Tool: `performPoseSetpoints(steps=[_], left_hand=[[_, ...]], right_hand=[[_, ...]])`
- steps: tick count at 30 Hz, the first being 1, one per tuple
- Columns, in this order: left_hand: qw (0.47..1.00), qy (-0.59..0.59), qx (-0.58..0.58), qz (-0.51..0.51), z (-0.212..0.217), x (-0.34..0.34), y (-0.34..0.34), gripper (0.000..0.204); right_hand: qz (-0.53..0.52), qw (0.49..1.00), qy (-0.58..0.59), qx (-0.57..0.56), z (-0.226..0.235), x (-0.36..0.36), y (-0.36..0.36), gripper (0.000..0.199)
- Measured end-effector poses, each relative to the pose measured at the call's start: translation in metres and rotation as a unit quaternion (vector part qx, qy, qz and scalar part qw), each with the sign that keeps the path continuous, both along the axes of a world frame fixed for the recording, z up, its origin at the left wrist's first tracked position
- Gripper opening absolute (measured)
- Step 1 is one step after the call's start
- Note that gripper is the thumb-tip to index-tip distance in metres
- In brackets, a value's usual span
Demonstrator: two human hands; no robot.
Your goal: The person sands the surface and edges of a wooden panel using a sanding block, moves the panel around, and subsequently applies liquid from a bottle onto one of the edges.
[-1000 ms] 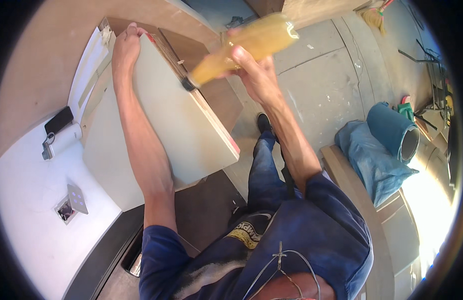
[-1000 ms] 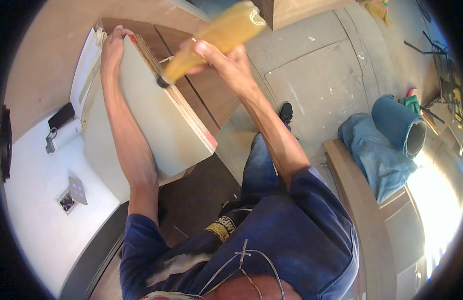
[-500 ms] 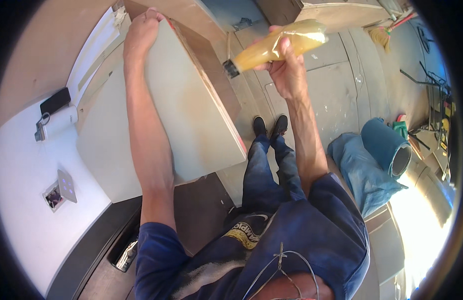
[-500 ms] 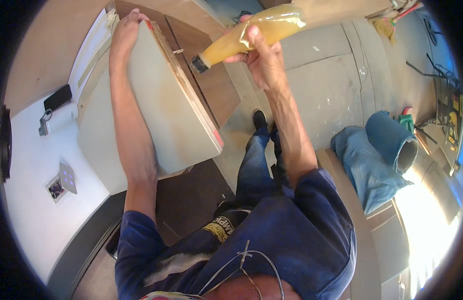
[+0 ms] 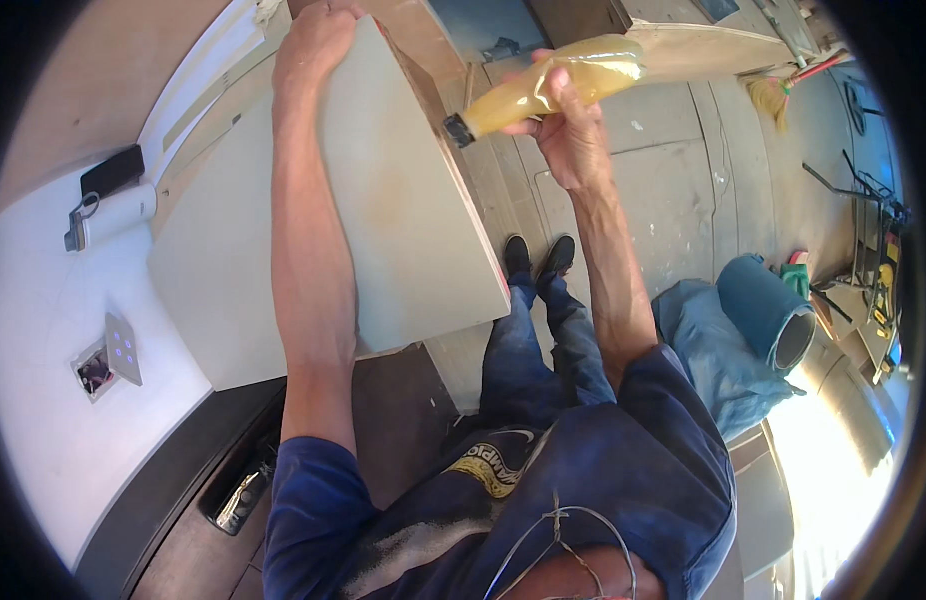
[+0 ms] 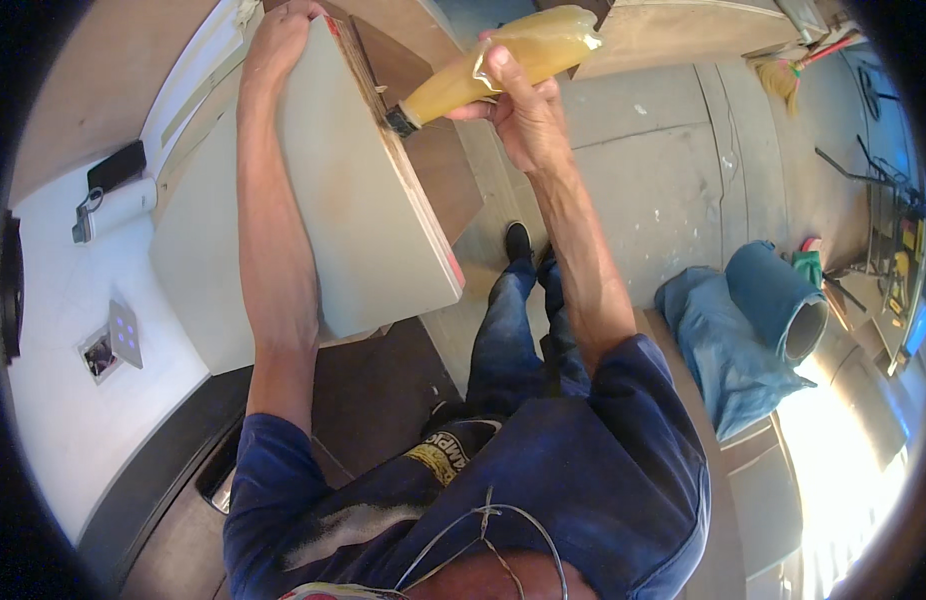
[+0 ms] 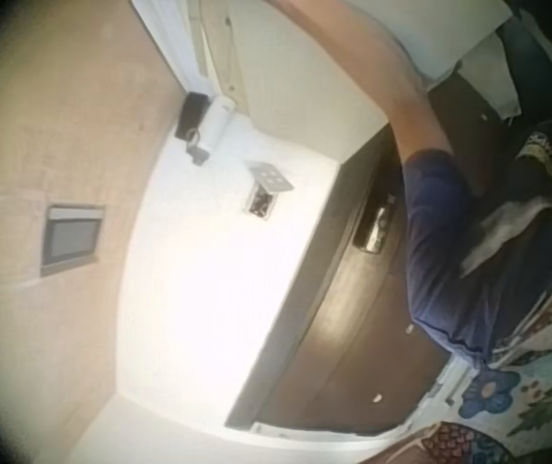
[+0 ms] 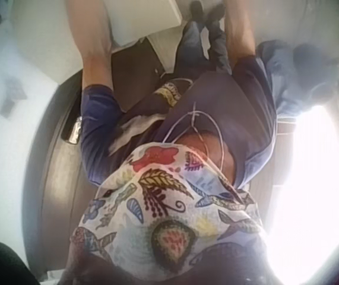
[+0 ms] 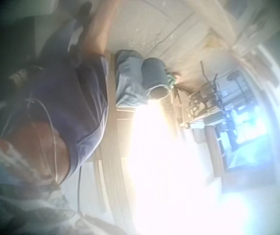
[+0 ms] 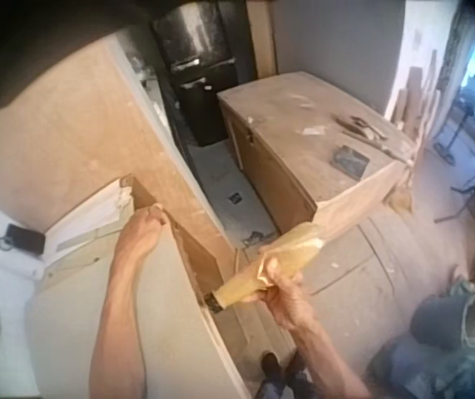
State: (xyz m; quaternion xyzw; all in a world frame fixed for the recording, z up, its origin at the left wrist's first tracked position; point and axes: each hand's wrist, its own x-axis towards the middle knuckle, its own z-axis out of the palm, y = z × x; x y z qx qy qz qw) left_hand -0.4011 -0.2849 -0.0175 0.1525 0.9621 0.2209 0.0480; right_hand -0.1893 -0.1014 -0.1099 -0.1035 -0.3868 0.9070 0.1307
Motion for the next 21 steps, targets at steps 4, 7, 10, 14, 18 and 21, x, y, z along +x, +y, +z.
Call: performPoseSetpoints(steps=[4, 7, 10, 14, 18, 21], left_hand=[[0.999, -0.031, -0.006, 0.033, 0.002, 0.006, 0.01, 0.054], [0.997, -0.059, 0.005, 0.052, -0.007, -0.01, 0.0, 0.053], [0.993, -0.108, 0.009, 0.048, -0.009, -0.017, -0.001, 0.052], [0.991, -0.112, -0.004, 0.067, -0.005, -0.01, 0.007, 0.053], [0.991, -0.117, 0.005, 0.063, -0.003, -0.007, 0.006, 0.052], [0.994, -0.092, 0.012, 0.056, -0.006, -0.012, 0.001, 0.051]], right_hand=[[-0.022, 1.0, -0.013, 0.004, -0.006, 0.006, -0.006, 0.062], [0.015, 0.999, -0.025, 0.037, 0.001, 0.043, -0.007, 0.067], [-0.007, 0.998, -0.032, 0.046, 0.006, 0.047, -0.008, 0.065], [-0.042, 0.998, 0.005, 0.054, 0.01, 0.001, -0.008, 0.064], [-0.015, 0.998, 0.004, 0.054, 0.008, 0.017, -0.006, 0.064], [0.002, 1.0, 0.0, 0.031, 0.007, 0.05, -0.006, 0.063]])
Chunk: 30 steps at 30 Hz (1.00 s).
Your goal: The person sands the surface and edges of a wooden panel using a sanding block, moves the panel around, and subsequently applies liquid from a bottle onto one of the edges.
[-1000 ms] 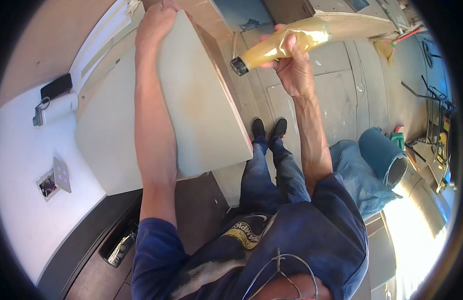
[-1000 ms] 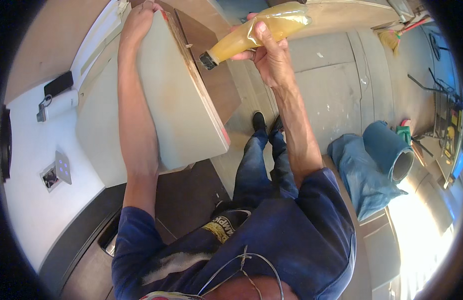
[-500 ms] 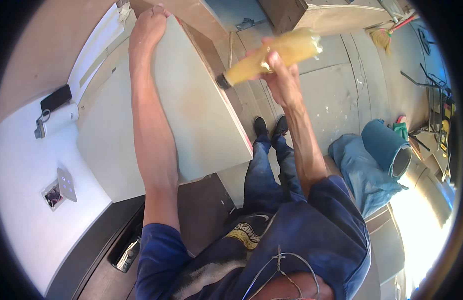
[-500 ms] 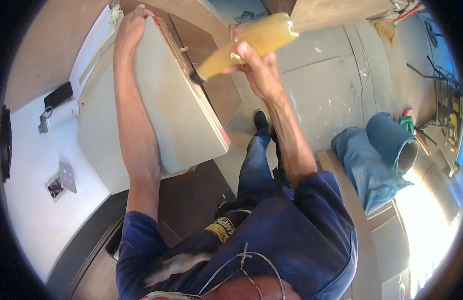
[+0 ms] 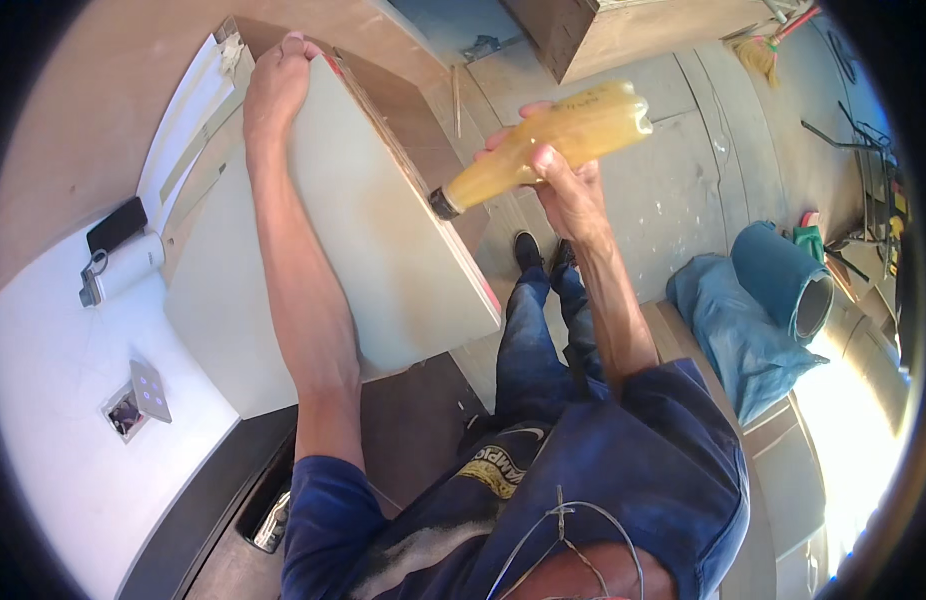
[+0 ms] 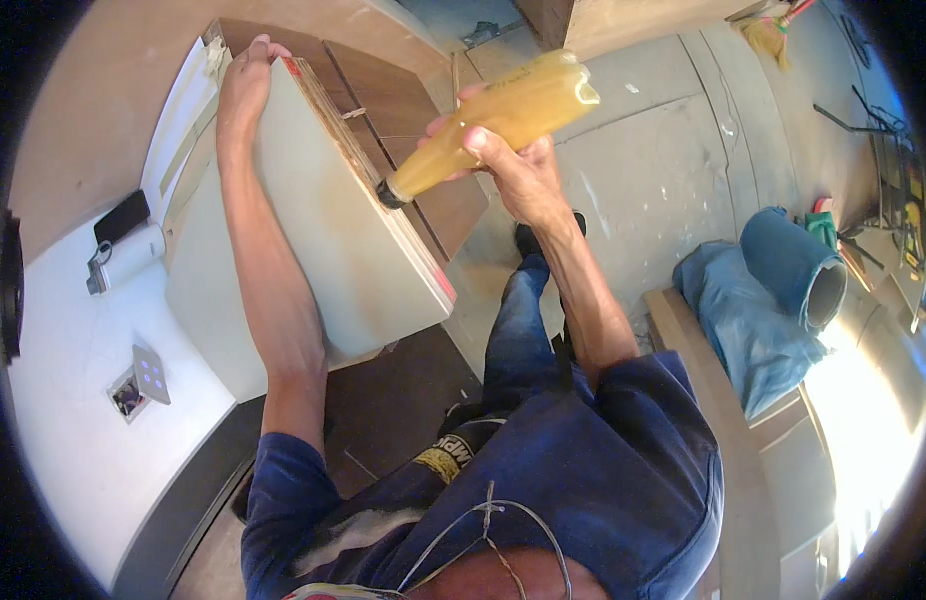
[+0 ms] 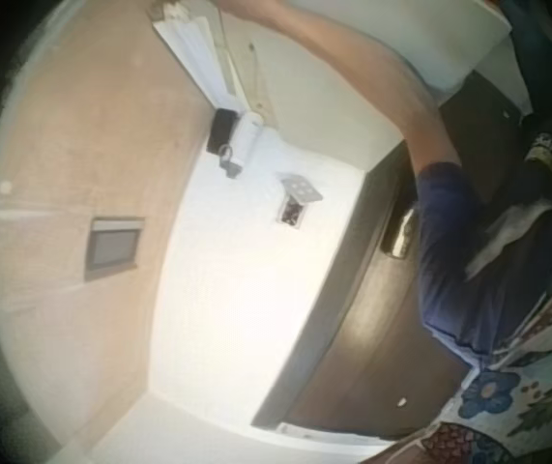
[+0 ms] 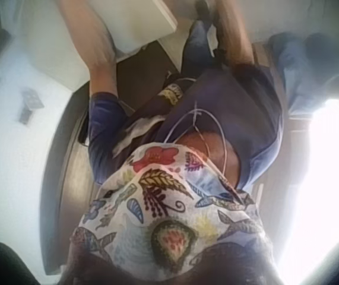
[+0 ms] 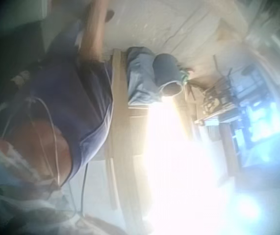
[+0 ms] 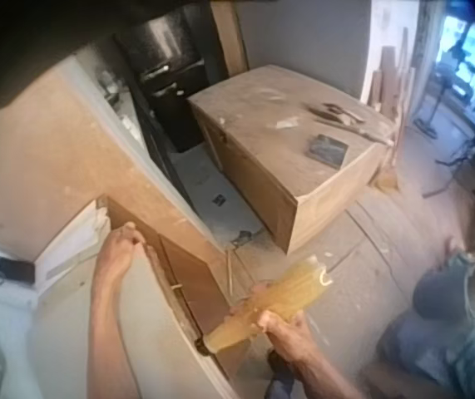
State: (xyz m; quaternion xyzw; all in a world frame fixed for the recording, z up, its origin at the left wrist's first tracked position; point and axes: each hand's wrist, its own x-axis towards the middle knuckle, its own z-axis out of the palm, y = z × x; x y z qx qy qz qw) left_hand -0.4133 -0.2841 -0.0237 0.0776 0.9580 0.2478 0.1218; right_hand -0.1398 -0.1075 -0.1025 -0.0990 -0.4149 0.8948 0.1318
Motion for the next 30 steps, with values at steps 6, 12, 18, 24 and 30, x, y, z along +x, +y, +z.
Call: performPoseSetpoints(steps=[6, 12, 18, 24, 30], left_hand=[[1.0, -0.02, -0.011, 0.014, 0.003, 0.002, 0.005, 0.052], [1.0, -0.026, 0.006, 0.002, 0.006, 0.004, 0.005, 0.052], [1.0, -0.024, 0.009, 0.016, 0.008, 0.009, 0.009, 0.052], [1.0, -0.026, 0.008, 0.0, 0.003, 0.004, 0.005, 0.052], [1.0, -0.007, -0.003, -0.019, -0.003, -0.009, -0.005, 0.054]], right_hand=[[-0.037, 0.999, 0.009, -0.016, 0.008, -0.044, -0.002, 0.063], [-0.014, 0.998, -0.013, -0.061, -0.006, -0.008, -0.005, 0.062], [-0.054, 0.997, -0.002, -0.049, -0.004, -0.032, -0.009, 0.059], [0.013, 0.998, -0.052, 0.03, -0.017, 0.001, 0.011, 0.059], [-0.021, 0.998, -0.012, -0.063, -0.012, -0.016, 0.026, 0.059]])
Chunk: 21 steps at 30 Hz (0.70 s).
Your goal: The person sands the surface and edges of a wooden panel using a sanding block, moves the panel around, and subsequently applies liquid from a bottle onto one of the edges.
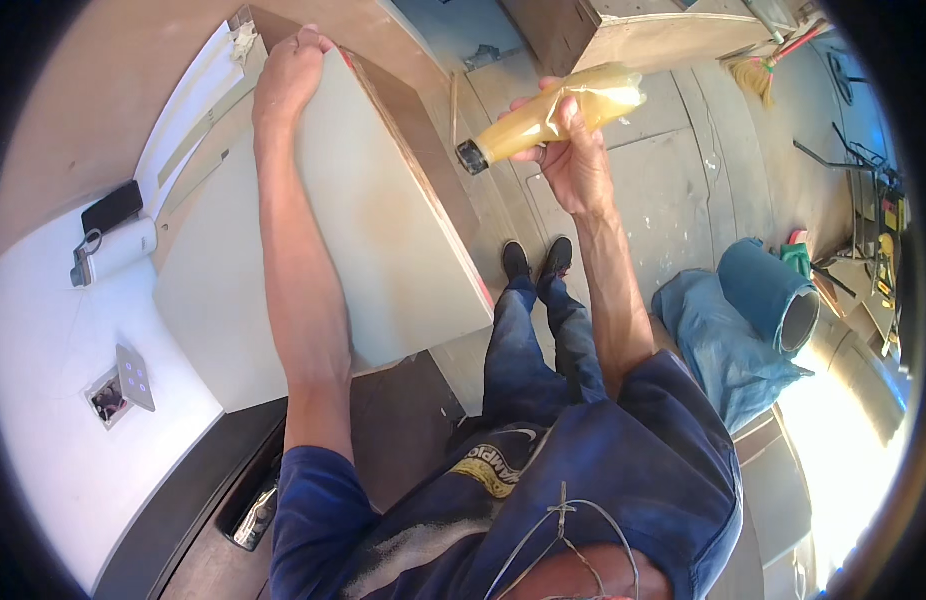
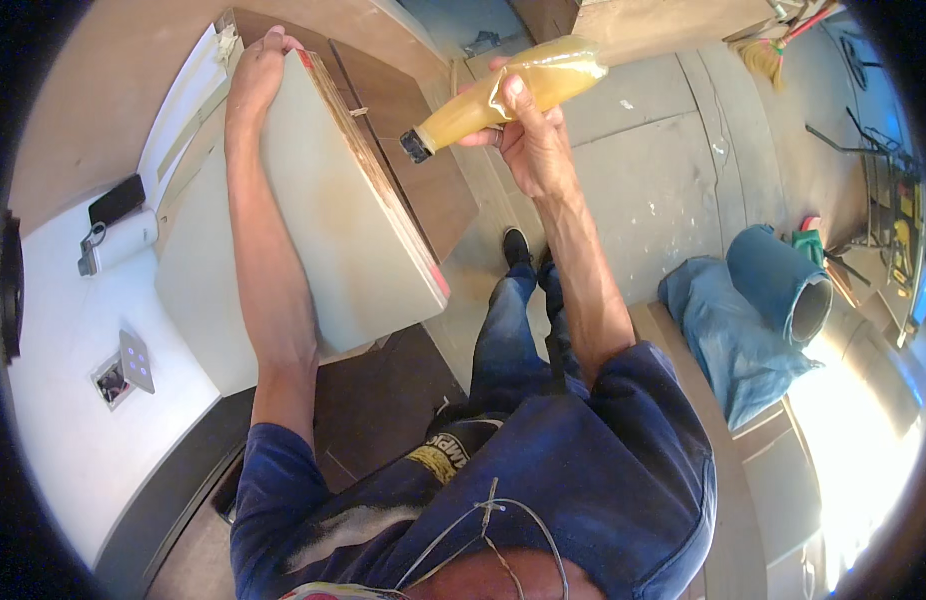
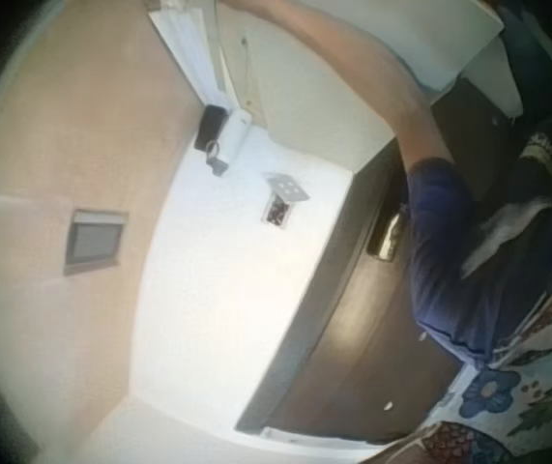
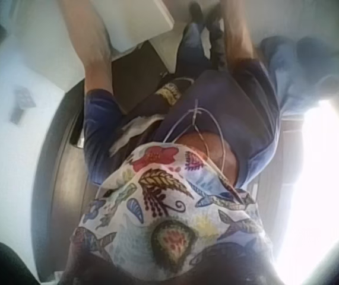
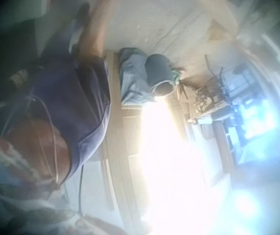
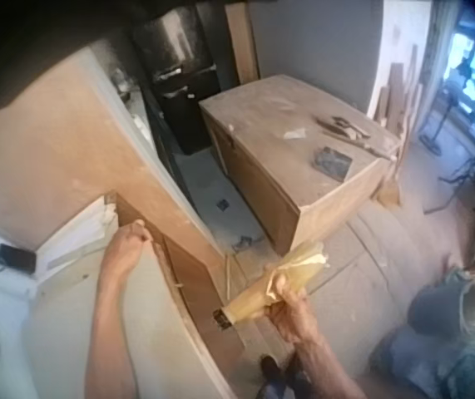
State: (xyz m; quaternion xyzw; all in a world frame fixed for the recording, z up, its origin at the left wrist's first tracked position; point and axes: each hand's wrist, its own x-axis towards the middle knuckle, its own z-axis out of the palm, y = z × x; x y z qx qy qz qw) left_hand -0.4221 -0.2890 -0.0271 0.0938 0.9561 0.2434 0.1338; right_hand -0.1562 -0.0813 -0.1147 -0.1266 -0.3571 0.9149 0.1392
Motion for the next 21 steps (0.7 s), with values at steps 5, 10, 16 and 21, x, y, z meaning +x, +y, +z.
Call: performPoseSetpoints(steps=[5, 10, 16, 21], left_hand=[[1.0, -0.002, -0.013, 0.009, 0.002, 0.005, 0.003, 0.055], [0.998, 0.04, -0.045, 0.018, 0.015, 0.023, 0.012, 0.054], [0.999, 0.043, 0.003, 0.019, 0.001, 0.01, 0.003, 0.052], [0.999, -0.022, -0.024, 0.018, -0.003, 0.002, 0.003, 0.053]], right_hand=[[0.018, 1.0, 0.006, 0.006, 0.005, -0.008, -0.003, 0.058], [0.033, 0.999, 0.01, 0.003, 0.006, -0.01, -0.011, 0.057], [-0.01, 1.0, 0.012, -0.002, 0.013, -0.025, -0.034, 0.056], [-0.013, 0.998, 0.004, 0.06, 0.018, -0.01, -0.032, 0.06]])
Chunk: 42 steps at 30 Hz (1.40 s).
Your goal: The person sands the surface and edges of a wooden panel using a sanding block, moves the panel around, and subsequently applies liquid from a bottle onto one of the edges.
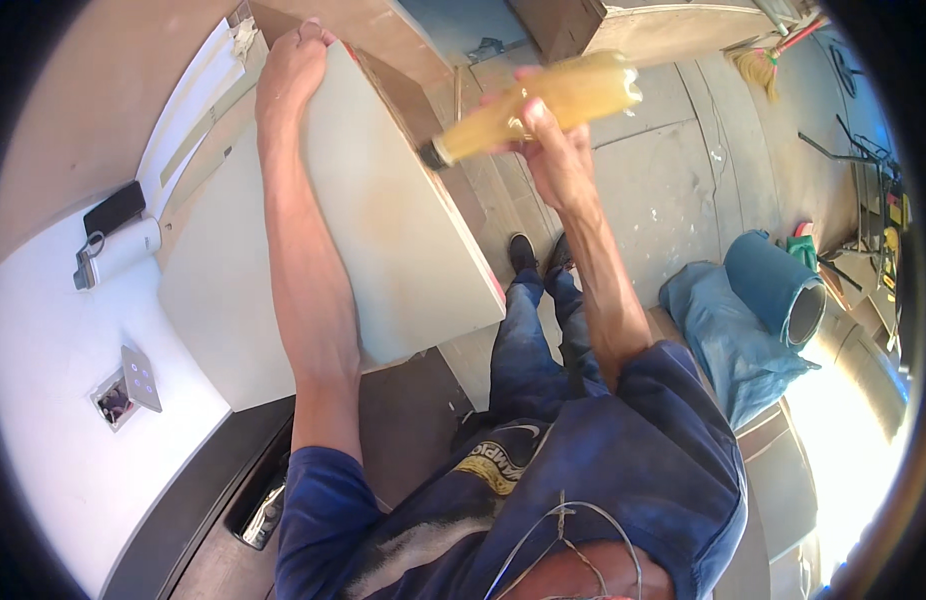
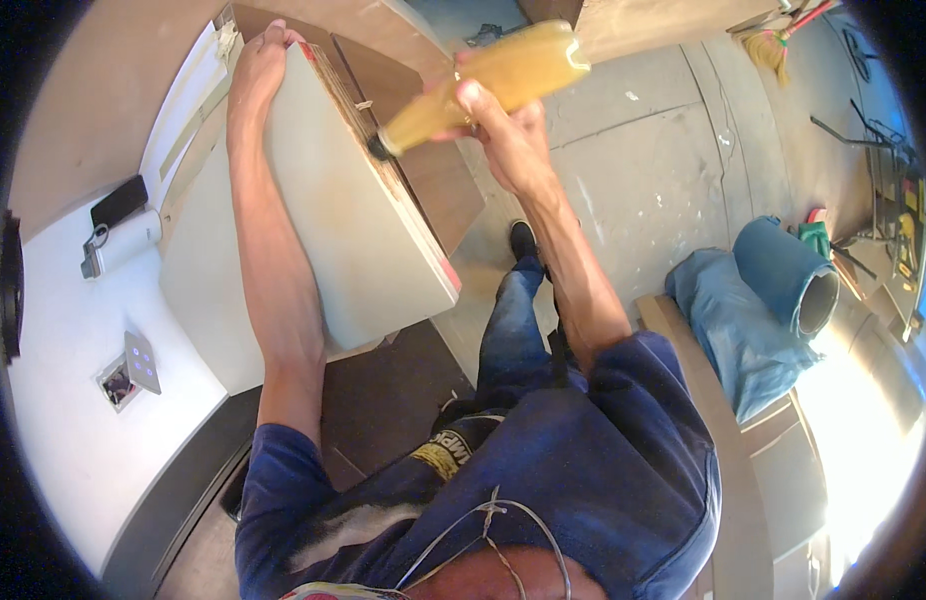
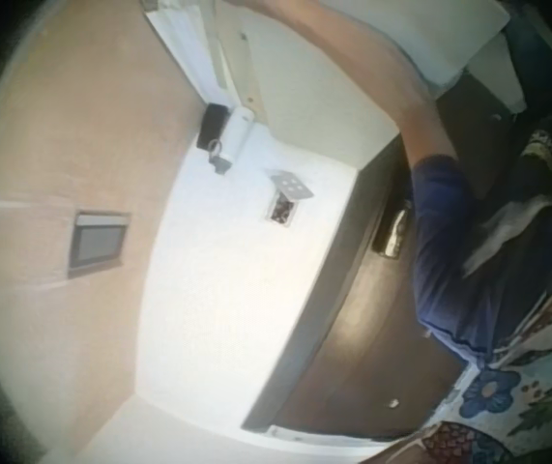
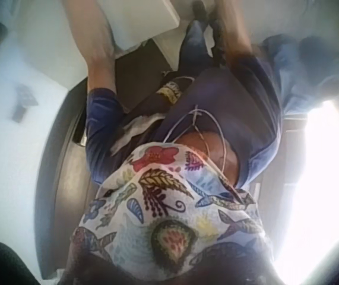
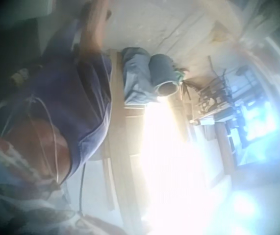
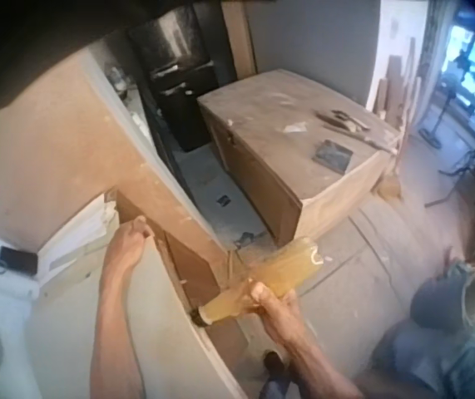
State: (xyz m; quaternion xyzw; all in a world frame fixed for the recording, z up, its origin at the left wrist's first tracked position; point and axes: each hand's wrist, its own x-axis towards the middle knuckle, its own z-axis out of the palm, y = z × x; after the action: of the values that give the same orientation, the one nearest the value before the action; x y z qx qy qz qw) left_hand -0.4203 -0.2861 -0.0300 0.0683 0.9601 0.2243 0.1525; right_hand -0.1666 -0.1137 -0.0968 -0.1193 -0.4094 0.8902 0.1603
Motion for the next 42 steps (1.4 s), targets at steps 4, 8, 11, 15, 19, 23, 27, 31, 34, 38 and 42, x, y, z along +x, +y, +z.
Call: performPoseSetpoints(steps=[4, 8, 11, 15, 19, 23, 27, 31, 34, 38, 42], left_hand=[[1.0, 0.003, 0.01, -0.005, 0.003, 0.001, 0.002, 0.053], [1.0, 0.01, 0.005, 0.004, 0.008, 0.006, 0.006, 0.053], [1.0, -0.009, 0.019, 0.009, 0.008, 0.009, 0.006, 0.053], [1.0, 0.001, 0.019, 0.01, 0.009, 0.008, 0.001, 0.053], [0.999, 0.03, 0.015, -0.001, 0.007, 0.01, 0.006, 0.053], [1.0, -0.012, 0.01, 0.012, 0.008, 0.005, 0.0, 0.054], [1.0, 0.02, 0.007, 0.004, 0.008, 0.011, 0.005, 0.053], [1.0, 0.024, 0.009, 0.001, 0.006, 0.005, 0.002, 0.053], [1.0, 0.009, 0.008, 0.009, 0.007, 0.006, 0.003, 0.053], [0.999, 0.042, 0.017, -0.017, 0.003, 0.005, 0.003, 0.053], [1.0, 0.013, 0.028, 0.005, 0.005, 0.009, 0.007, 0.053]], right_hand=[[0.031, 0.999, -0.019, 0.019, -0.003, 0.037, 0.003, 0.061], [-0.02, 1.0, 0.002, 0.013, 0.004, -0.003, 0.001, 0.057], [-0.024, 0.999, 0.027, -0.006, 0.008, -0.028, 0.001, 0.057], [0.008, 0.999, 0.019, -0.047, 0.01, 0.018, -0.002, 0.058], [-0.028, 0.999, 0.016, -0.003, 0.011, -0.003, -0.001, 0.059], [-0.012, 1.0, 0.018, -0.006, 0.012, -0.021, -0.002, 0.06], [-0.008, 1.0, 0.011, -0.02, 0.01, 0.015, -0.002, 0.059], [-0.029, 0.999, 0.031, -0.004, 0.015, -0.023, -0.003, 0.055], [-0.009, 0.999, 0.032, 0.011, 0.018, -0.034, 0.002, 0.058], [-0.012, 0.998, 0.065, -0.017, 0.013, -0.001, 0.001, 0.051], [-0.019, 0.999, 0.046, 0.005, 0.018, -0.011, 0.002, 0.055]])
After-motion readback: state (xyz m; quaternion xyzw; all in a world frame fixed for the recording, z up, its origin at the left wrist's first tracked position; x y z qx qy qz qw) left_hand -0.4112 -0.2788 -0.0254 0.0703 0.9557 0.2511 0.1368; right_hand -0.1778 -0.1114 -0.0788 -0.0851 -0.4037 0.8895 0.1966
